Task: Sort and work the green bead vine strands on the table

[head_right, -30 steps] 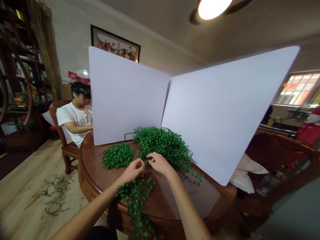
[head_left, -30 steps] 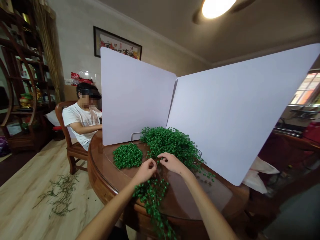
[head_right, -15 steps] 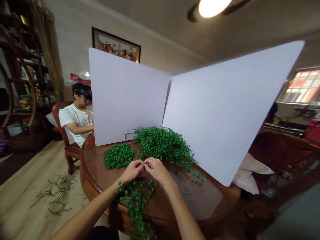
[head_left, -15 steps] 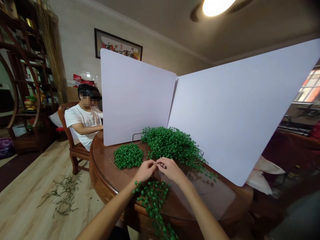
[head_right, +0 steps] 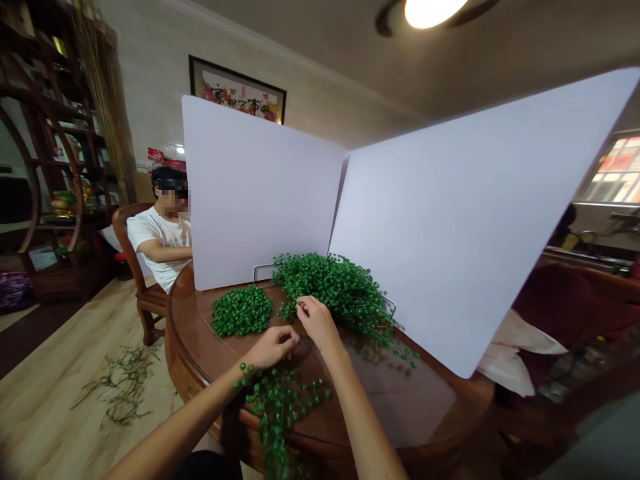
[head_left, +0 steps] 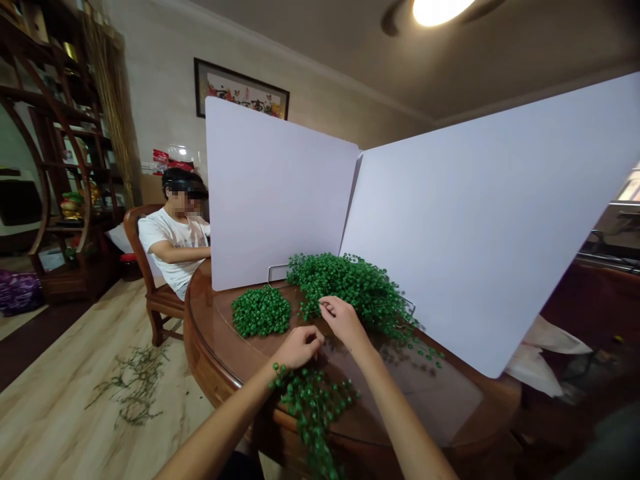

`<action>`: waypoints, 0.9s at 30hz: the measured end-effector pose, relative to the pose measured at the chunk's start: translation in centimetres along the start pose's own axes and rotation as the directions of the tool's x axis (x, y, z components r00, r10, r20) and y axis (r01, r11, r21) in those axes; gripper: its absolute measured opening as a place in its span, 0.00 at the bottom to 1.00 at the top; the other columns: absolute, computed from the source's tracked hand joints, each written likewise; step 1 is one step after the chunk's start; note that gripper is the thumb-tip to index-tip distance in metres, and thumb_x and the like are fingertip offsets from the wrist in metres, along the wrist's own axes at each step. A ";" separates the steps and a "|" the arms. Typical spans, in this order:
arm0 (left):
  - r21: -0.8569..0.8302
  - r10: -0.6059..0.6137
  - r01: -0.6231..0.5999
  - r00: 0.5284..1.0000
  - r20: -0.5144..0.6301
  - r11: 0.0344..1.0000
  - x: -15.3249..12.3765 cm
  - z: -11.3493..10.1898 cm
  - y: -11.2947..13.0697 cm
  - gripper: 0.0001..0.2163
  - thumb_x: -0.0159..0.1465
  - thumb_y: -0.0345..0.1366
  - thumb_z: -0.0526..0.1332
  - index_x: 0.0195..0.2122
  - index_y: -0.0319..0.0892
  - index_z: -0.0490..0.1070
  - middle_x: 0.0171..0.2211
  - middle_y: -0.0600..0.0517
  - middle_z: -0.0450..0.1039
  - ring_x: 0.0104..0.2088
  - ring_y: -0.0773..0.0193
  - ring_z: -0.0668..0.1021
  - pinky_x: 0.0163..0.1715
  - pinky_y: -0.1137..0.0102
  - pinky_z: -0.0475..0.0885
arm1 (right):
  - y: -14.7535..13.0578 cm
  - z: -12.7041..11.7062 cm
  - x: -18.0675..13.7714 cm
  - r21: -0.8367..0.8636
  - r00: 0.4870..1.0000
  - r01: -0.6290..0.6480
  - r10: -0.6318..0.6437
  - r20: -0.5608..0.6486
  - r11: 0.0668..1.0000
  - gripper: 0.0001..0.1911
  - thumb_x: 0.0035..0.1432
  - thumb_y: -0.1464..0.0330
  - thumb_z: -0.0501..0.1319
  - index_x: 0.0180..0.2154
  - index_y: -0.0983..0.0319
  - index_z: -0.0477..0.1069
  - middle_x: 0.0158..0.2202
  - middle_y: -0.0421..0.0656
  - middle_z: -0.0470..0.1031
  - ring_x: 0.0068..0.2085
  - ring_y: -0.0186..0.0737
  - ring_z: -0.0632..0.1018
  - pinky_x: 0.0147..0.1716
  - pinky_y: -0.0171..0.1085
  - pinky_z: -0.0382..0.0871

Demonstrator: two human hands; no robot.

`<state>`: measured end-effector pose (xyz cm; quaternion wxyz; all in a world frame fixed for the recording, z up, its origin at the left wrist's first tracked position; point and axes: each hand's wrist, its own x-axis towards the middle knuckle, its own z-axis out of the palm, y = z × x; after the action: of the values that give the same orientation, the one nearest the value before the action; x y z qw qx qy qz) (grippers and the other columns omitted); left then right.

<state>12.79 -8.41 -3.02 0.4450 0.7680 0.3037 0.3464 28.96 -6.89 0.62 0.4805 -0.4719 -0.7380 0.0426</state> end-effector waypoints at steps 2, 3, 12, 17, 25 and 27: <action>0.001 -0.002 0.002 1.000 -0.008 1.000 0.2 0.1 0.1 0.07 0.60 0.35 0.55 0.28 0.39 0.69 0.19 0.55 0.68 0.20 0.67 0.70 0.23 0.74 0.63 | -1.3 1.6 1.1 0.112 0.997 -0.074 0.069 0.045 0.991 0.07 0.56 0.69 0.58 0.34 0.59 0.75 0.33 0.43 0.78 0.32 0.40 0.78 0.37 0.39 0.72; 0.012 0.011 -0.011 1.000 -0.007 1.000 0.3 0.1 0.0 0.07 0.59 0.34 0.55 0.26 0.39 0.68 0.19 0.55 0.68 0.20 0.67 0.70 0.23 0.74 0.63 | -2.1 2.6 1.6 0.133 0.995 -0.090 0.083 0.059 0.987 0.06 0.56 0.68 0.59 0.34 0.59 0.75 0.30 0.42 0.78 0.31 0.40 0.78 0.35 0.38 0.73; -0.133 -0.031 0.023 0.998 -0.057 0.991 0.8 0.0 -1.0 0.11 0.61 0.42 0.58 0.27 0.40 0.65 0.17 0.55 0.67 0.18 0.66 0.70 0.20 0.73 0.63 | -3.9 5.6 3.2 0.417 0.961 -0.274 0.241 0.132 0.866 0.13 0.57 0.59 0.60 0.39 0.59 0.74 0.33 0.42 0.78 0.33 0.38 0.79 0.29 0.34 0.72; -0.317 -0.024 -0.015 0.992 -0.121 0.948 1.1 -0.4 -0.6 0.17 0.59 0.51 0.60 0.29 0.40 0.66 0.20 0.56 0.68 0.16 0.69 0.70 0.18 0.73 0.64 | -1.0 1.5 0.5 0.397 0.945 -0.323 0.315 0.085 0.859 0.16 0.57 0.55 0.57 0.36 0.60 0.73 0.32 0.44 0.77 0.34 0.40 0.78 0.30 0.36 0.71; -0.431 0.049 -0.158 0.966 -0.253 0.889 1.1 -1.6 0.0 0.16 0.60 0.48 0.63 0.36 0.37 0.73 0.26 0.50 0.76 0.24 0.69 0.72 0.27 0.74 0.66 | -2.1 -0.7 -5.9 0.311 0.871 -0.472 0.382 0.309 0.825 0.24 0.56 0.48 0.59 0.45 0.59 0.73 0.44 0.46 0.78 0.46 0.46 0.77 0.44 0.40 0.70; -0.454 0.058 -0.194 0.953 -0.296 0.870 1.1 -1.8 0.0 0.16 0.61 0.47 0.63 0.37 0.37 0.73 0.28 0.49 0.77 0.25 0.70 0.71 0.27 0.75 0.65 | -3.1 -0.6 -6.6 0.302 0.852 -0.475 0.347 0.392 0.826 0.24 0.56 0.50 0.61 0.46 0.60 0.74 0.44 0.46 0.78 0.46 0.45 0.77 0.47 0.40 0.68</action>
<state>11.97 -6.65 -2.09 0.5505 0.5976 0.2160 0.5414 28.00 -13.71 -1.82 0.4168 -0.5035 -0.6615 0.3676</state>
